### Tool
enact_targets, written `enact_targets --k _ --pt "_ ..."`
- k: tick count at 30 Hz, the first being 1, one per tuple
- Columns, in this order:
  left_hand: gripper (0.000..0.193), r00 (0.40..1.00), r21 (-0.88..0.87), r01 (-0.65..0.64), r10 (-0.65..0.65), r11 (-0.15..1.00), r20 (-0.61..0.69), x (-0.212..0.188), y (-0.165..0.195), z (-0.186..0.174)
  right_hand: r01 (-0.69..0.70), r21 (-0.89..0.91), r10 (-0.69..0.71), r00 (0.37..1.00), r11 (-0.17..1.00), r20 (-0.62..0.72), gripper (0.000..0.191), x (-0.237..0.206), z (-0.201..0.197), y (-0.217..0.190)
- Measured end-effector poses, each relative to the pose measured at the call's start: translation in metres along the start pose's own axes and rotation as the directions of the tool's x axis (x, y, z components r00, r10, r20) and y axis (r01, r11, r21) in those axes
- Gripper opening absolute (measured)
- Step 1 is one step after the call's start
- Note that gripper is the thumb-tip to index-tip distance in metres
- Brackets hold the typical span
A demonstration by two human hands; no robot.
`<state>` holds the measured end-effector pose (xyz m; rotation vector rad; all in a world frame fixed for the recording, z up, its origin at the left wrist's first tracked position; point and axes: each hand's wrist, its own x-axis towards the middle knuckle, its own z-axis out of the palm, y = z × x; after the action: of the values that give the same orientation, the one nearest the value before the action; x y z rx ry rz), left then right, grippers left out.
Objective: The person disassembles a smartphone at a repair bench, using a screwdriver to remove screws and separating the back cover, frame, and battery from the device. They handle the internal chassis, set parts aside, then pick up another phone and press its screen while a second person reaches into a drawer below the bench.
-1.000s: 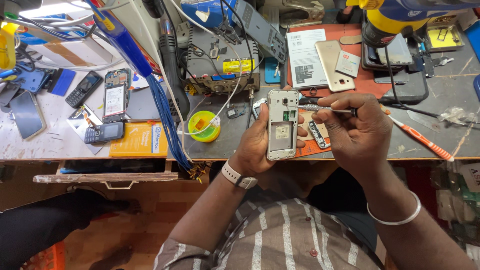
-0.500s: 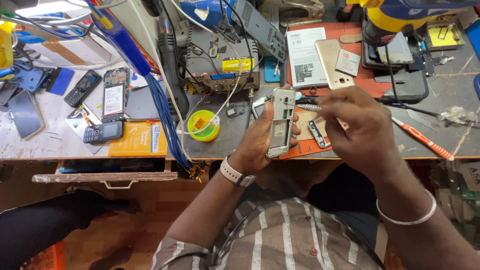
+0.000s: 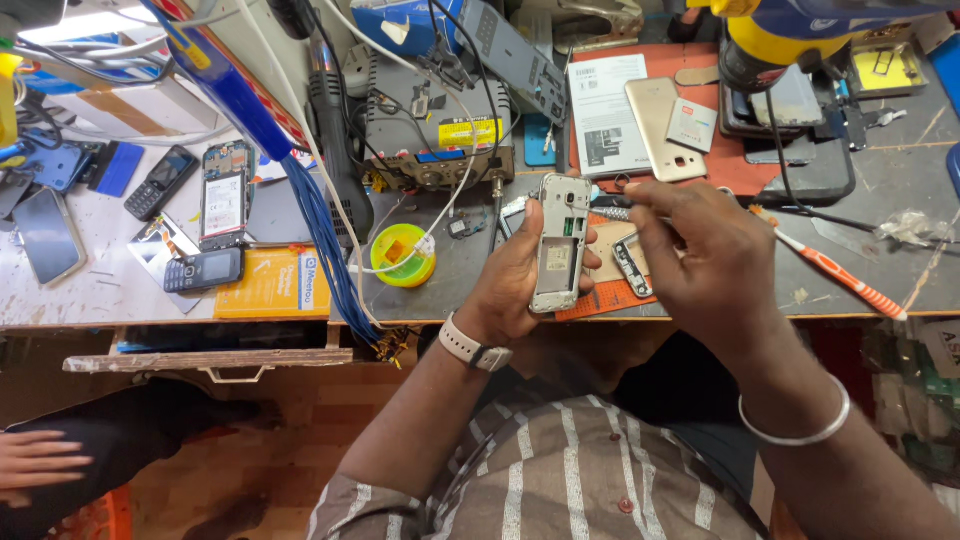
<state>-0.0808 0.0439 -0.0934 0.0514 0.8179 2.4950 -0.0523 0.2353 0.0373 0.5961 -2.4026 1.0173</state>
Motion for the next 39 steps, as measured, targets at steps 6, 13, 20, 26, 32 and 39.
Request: enact_targets --k 6,13,20,26,32,39 --pt "0.068 0.999 -0.027 0.031 -0.030 0.999 0.024 0.010 -0.007 -0.006 -0.027 -0.035 0.027 1.000 0.999 0.001 0.030 -0.007 0.002 0.018" --pt "0.069 0.999 -0.064 -0.009 0.013 0.998 0.051 0.019 -0.003 -0.003 -0.011 0.006 0.011 1.000 1.000 -0.012 0.006 -0.016 -0.004 0.046" --pt "0.066 0.989 -0.275 0.109 -0.075 0.955 0.131 0.033 -0.007 -0.001 -0.205 0.008 0.205 0.979 0.979 -0.018 0.013 -0.029 -0.003 0.076" --pt "0.067 0.968 -0.206 0.179 -0.135 0.962 0.214 0.031 -0.003 -0.011 -0.290 0.922 0.358 0.914 0.255 0.188 0.021 -0.015 -0.001 0.090" --pt "0.088 0.896 -0.048 0.356 -0.326 0.933 0.302 0.047 -0.001 0.006 0.238 0.213 -0.290 0.920 0.948 0.263 0.031 0.004 0.019 0.078" --pt "0.041 0.958 0.761 -0.261 0.257 0.594 0.128 0.033 0.006 0.031 0.015 0.198 -0.026 0.998 0.980 0.054 0.015 0.009 0.020 0.093"
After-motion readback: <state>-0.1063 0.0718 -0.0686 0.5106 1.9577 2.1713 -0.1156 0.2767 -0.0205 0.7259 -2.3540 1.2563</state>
